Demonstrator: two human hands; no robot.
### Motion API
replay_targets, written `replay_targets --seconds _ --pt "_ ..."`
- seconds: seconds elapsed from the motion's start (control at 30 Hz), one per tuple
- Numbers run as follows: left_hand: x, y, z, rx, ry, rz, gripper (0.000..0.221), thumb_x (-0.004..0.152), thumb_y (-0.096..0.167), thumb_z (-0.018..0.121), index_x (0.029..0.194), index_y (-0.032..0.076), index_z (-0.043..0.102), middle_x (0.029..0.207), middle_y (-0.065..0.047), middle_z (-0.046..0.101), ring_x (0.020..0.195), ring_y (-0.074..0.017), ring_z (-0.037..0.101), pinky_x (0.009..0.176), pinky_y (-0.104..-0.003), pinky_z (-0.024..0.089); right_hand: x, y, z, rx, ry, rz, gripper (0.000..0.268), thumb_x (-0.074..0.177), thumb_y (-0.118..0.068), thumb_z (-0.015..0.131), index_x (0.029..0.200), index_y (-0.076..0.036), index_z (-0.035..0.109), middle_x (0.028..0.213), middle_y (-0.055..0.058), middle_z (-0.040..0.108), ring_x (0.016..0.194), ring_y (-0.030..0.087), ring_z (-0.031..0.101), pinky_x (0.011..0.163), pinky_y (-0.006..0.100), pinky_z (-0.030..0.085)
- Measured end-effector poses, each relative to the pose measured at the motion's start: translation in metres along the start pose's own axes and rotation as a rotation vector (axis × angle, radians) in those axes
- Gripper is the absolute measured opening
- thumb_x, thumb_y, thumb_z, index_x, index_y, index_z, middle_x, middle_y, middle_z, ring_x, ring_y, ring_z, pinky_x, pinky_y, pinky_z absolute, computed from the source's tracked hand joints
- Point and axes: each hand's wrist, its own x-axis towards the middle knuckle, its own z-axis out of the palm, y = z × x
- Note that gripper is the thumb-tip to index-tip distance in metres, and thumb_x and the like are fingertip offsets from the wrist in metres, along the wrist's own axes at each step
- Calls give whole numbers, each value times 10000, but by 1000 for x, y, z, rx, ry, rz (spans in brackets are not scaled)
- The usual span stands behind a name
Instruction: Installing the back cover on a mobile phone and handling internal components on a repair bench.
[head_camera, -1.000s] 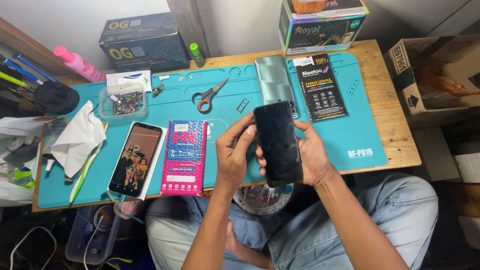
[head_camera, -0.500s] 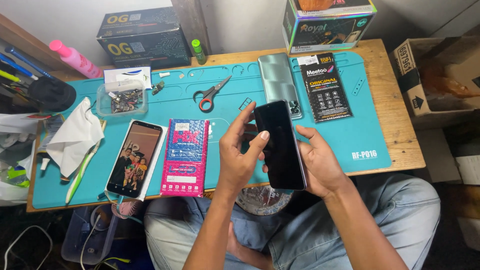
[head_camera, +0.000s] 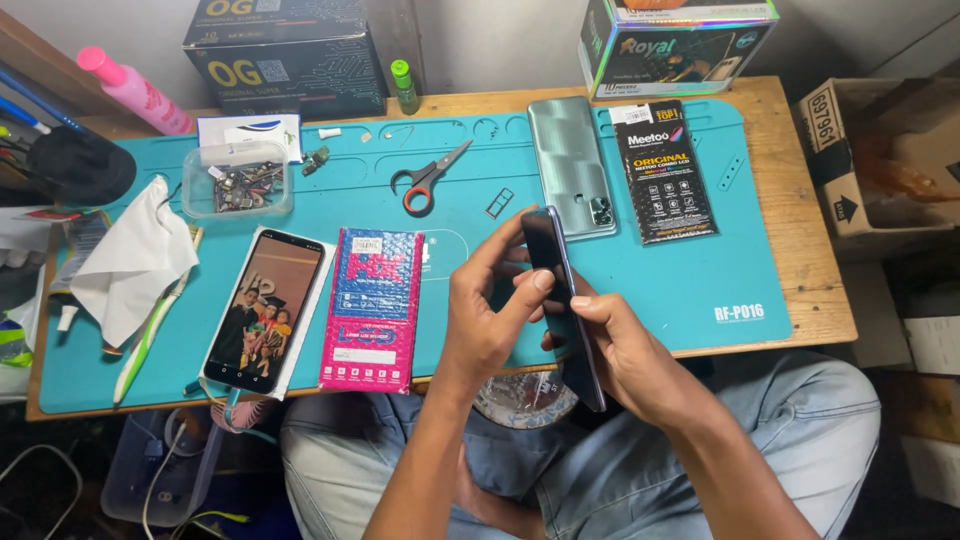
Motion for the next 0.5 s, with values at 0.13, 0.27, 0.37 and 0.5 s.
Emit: replay_targets --seconds 0.13,0.27,0.37,0.5 --pt "5 -4 -5 7 -7 3 636 966 307 774 1524 40 628 1329 -155 774 1111 -240 743 937 -415 608 3 8 -7 -32 -14 -39 658 1032 -260 448 1666 -87 414 1407 329 680 1264 452 662 1130 666 494" --pt "6 1 -6 14 4 19 653 938 285 799 1516 33 632 1287 -151 785 1084 -239 736 902 -408 611 -9 -13 25 -49 133 -12 576 1037 -314 478 1517 -34 629 1143 264 739 980 367 658 966 549 595" --pt "4 -5 -5 23 9 26 672 919 268 825 1520 35 633 1260 -154 791 1060 -236 732 883 -394 614 -8 -12 26 -70 156 -18 556 1051 -354 472 1476 -52 664 1086 204 738 952 330 663 910 490 602" --pt "5 -4 -3 28 15 38 685 906 260 845 1519 39 636 1240 -156 795 1048 -229 728 863 -380 620 -5 -5 17 -52 175 -24 533 1068 -388 458 1415 -67 703 1093 181 751 943 322 661 899 441 593"
